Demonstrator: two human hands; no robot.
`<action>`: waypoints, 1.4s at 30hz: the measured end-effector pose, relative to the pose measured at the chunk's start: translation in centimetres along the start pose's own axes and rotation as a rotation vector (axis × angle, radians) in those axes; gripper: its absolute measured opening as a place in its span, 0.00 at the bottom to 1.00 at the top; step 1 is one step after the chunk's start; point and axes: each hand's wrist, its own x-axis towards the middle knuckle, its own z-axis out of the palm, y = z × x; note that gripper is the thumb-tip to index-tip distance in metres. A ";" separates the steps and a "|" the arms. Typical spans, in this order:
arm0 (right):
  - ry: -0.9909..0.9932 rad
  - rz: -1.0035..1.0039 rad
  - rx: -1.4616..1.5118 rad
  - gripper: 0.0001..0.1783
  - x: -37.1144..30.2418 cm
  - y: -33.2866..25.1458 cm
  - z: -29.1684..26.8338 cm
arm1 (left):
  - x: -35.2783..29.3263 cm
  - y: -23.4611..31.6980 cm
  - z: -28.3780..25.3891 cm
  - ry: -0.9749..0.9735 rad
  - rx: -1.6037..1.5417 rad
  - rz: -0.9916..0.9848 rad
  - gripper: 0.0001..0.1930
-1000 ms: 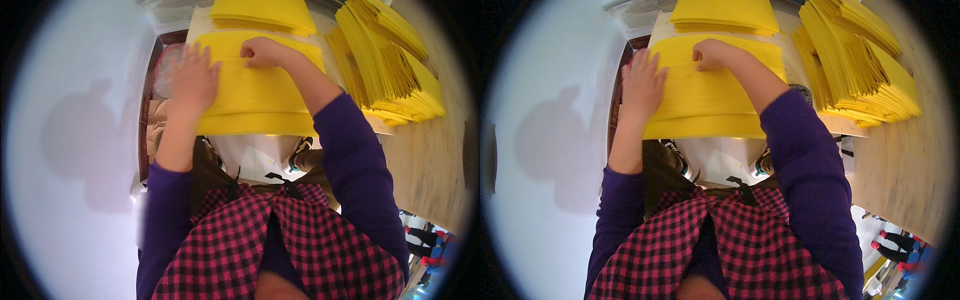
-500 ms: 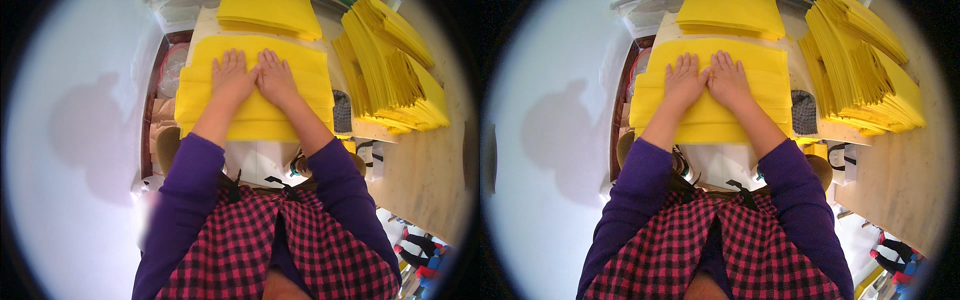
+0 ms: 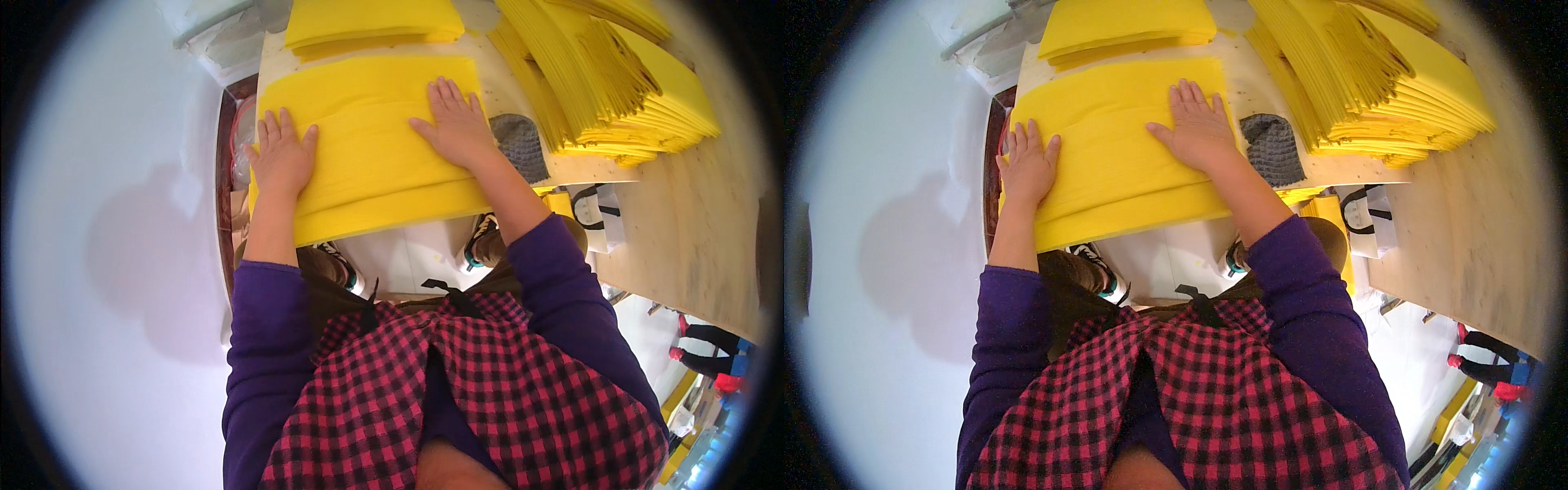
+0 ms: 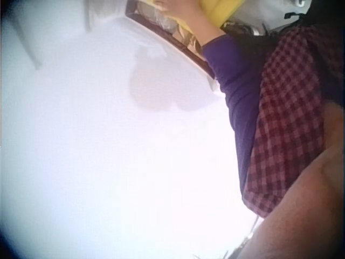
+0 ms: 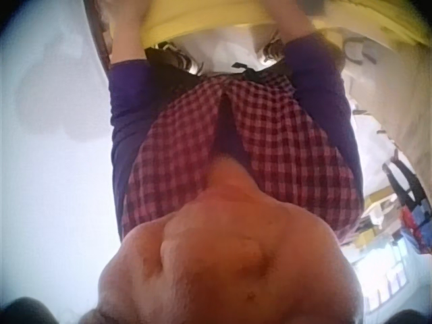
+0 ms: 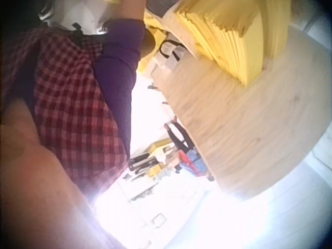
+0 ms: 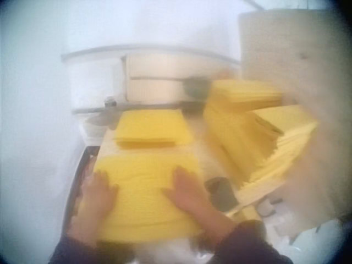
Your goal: The person sits on the floor and folds multiple yellow sheets by hand, aligning edges and stacking them into a neat pile. The person repeatedly picks up sheets, folds them, and places them on top of the growing stack.
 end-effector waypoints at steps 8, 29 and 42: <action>0.004 0.176 -0.120 0.45 -1.3 2.2 -3.1 | -0.3 0.4 -0.4 0.007 0.019 -0.021 0.37; 0.178 -0.109 0.117 0.32 1.4 0.8 -2.3 | 0.4 -1.7 1.1 0.226 -0.213 0.029 0.28; -0.484 -0.403 0.206 0.19 9.7 -10.6 -4.9 | -0.8 -4.8 0.4 0.563 -0.556 0.039 0.24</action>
